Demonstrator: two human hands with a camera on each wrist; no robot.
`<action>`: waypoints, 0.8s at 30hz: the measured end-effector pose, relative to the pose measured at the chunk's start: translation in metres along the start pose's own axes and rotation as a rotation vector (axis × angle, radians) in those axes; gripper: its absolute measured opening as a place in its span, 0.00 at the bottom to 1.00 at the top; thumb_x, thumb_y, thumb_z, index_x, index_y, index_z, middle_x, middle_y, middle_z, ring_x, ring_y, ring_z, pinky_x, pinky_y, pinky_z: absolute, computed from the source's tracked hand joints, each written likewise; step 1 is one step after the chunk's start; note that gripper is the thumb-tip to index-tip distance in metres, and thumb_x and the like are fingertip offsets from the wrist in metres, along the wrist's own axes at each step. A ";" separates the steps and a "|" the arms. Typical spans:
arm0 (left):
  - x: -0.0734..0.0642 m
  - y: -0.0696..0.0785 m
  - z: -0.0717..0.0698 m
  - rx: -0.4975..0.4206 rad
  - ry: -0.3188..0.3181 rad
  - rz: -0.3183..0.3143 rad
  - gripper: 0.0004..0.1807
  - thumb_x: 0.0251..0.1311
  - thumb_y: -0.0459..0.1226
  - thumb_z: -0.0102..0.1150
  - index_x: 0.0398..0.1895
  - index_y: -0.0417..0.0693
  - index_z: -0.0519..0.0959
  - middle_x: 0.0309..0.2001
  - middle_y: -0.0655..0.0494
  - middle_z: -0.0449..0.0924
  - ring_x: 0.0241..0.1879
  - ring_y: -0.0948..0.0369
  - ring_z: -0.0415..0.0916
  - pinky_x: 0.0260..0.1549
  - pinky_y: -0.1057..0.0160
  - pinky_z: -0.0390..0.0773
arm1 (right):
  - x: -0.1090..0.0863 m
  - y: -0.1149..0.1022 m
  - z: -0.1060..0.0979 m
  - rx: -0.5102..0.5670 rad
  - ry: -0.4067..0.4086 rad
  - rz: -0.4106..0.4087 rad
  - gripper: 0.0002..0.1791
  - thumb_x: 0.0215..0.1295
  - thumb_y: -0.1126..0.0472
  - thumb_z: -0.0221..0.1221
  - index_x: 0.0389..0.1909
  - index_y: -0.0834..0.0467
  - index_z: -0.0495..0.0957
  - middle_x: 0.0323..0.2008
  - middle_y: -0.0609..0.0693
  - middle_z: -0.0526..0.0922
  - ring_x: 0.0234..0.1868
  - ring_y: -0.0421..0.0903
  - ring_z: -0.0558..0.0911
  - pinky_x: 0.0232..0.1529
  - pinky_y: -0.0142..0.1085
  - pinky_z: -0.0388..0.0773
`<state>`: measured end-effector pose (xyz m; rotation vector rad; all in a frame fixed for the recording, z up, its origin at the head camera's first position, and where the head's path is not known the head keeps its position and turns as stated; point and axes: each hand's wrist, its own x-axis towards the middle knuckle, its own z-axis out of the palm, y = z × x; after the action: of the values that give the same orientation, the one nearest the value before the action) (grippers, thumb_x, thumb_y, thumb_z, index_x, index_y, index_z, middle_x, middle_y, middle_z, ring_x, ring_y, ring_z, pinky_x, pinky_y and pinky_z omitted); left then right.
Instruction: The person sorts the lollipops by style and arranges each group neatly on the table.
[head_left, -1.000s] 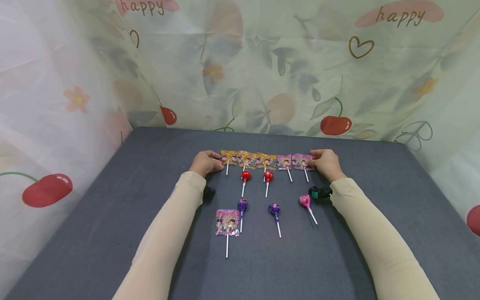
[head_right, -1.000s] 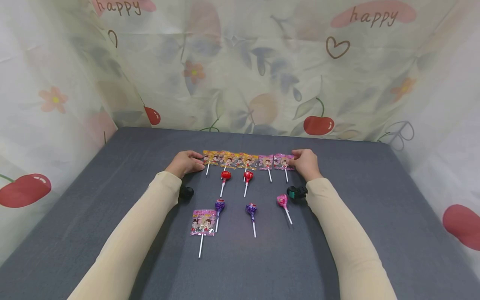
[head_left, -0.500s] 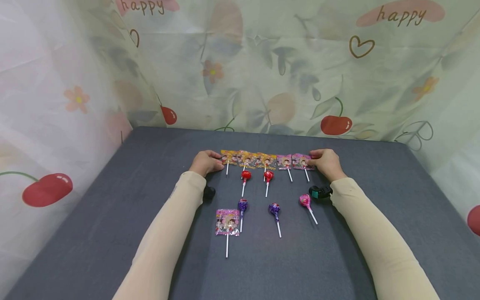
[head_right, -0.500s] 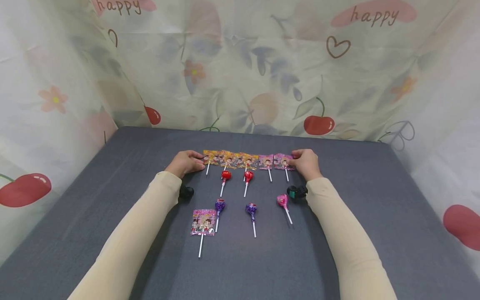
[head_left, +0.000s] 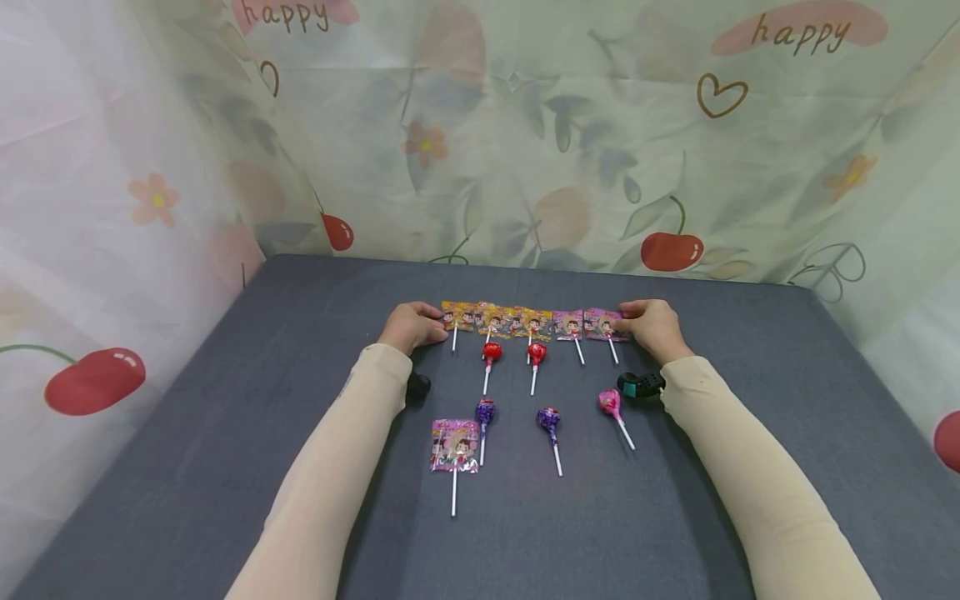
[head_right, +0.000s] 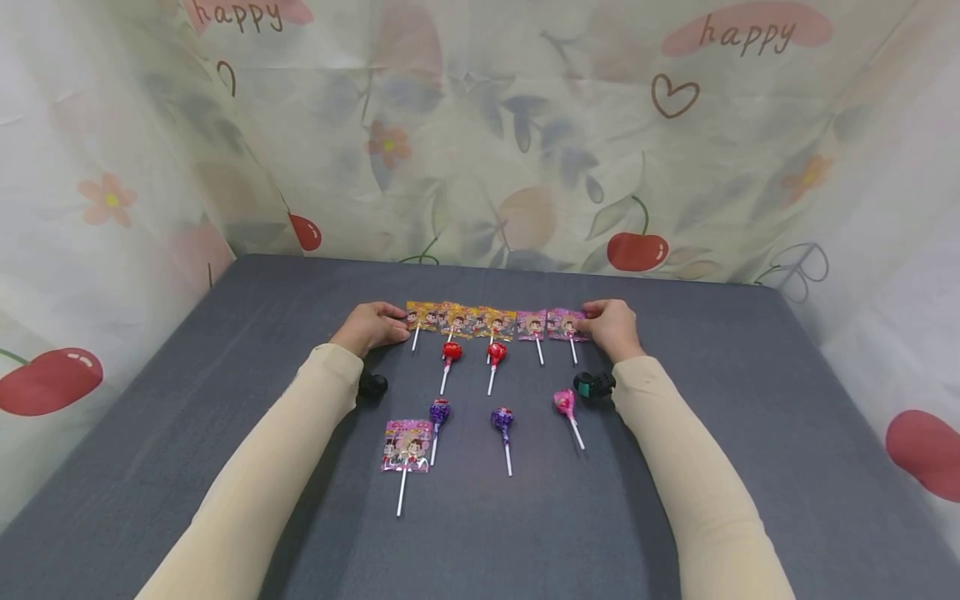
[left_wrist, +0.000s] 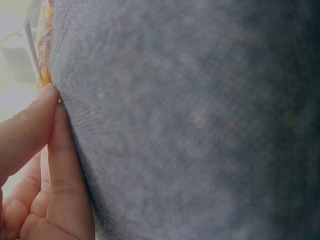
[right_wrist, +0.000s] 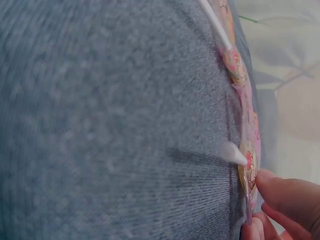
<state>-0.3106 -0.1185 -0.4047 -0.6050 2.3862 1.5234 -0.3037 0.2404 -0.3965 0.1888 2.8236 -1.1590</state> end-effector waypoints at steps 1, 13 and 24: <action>0.000 0.000 0.000 0.001 -0.002 0.001 0.23 0.53 0.26 0.68 0.53 0.46 0.79 0.49 0.48 0.82 0.37 0.62 0.77 0.33 0.67 0.76 | 0.000 0.000 0.000 0.007 0.001 0.002 0.25 0.66 0.60 0.60 0.61 0.66 0.72 0.61 0.64 0.74 0.61 0.59 0.71 0.61 0.52 0.67; 0.002 -0.001 -0.001 0.002 -0.001 0.005 0.23 0.52 0.26 0.68 0.53 0.46 0.79 0.50 0.47 0.80 0.36 0.62 0.77 0.31 0.67 0.74 | -0.015 -0.025 -0.011 0.354 -0.036 -0.128 0.34 0.70 0.49 0.56 0.69 0.63 0.63 0.66 0.63 0.68 0.65 0.58 0.71 0.64 0.49 0.66; 0.002 0.000 0.000 0.003 0.004 -0.008 0.22 0.54 0.27 0.68 0.53 0.46 0.79 0.47 0.48 0.81 0.35 0.64 0.78 0.33 0.68 0.77 | -0.070 -0.096 0.003 0.472 -0.168 -0.380 0.29 0.67 0.52 0.60 0.66 0.56 0.69 0.61 0.56 0.74 0.59 0.47 0.75 0.62 0.43 0.69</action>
<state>-0.3121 -0.1191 -0.4055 -0.6177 2.3854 1.5168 -0.2484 0.1648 -0.3231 -0.4169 2.4571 -1.8099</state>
